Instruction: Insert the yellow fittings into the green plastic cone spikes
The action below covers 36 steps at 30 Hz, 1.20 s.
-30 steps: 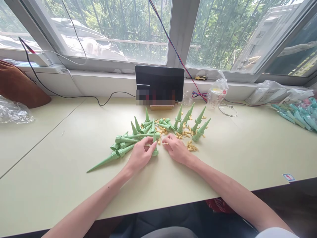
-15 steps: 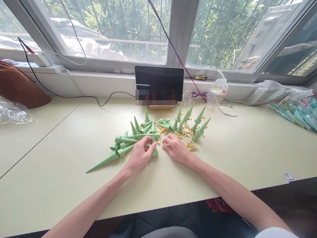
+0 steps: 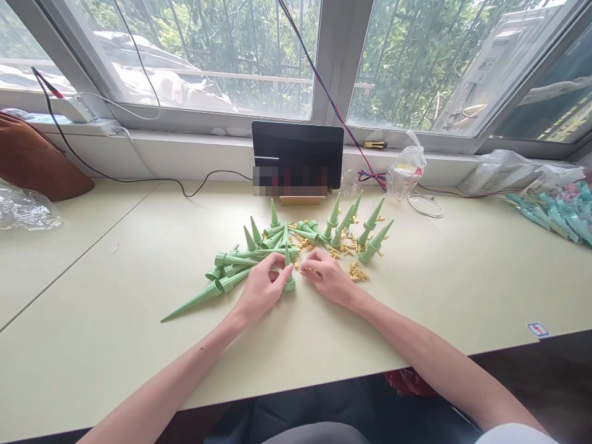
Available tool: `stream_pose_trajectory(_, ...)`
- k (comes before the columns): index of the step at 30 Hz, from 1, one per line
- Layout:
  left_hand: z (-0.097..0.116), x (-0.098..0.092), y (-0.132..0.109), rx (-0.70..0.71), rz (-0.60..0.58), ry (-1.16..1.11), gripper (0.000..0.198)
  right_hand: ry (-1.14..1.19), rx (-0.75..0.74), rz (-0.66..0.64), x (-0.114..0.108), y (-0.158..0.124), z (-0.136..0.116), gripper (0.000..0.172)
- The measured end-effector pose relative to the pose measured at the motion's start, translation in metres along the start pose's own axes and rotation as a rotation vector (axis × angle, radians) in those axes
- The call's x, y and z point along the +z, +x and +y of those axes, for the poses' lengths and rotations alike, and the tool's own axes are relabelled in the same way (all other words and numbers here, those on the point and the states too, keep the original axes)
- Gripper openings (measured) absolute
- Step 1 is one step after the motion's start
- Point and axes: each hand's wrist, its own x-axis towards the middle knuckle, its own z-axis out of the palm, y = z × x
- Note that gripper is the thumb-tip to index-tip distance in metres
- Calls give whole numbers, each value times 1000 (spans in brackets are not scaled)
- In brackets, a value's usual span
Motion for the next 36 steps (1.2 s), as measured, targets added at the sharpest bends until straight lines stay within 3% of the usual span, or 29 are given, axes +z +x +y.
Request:
stream_pose_trajectory(16, 3, -1, -1, 0, 2, -8, 26, -9, -48, -9, 1, 0, 3, 25)
stream_pose_trajectory(36, 0, -1, 0, 19, 10, 5, 27, 69, -89, 42, 2, 0, 1, 18)
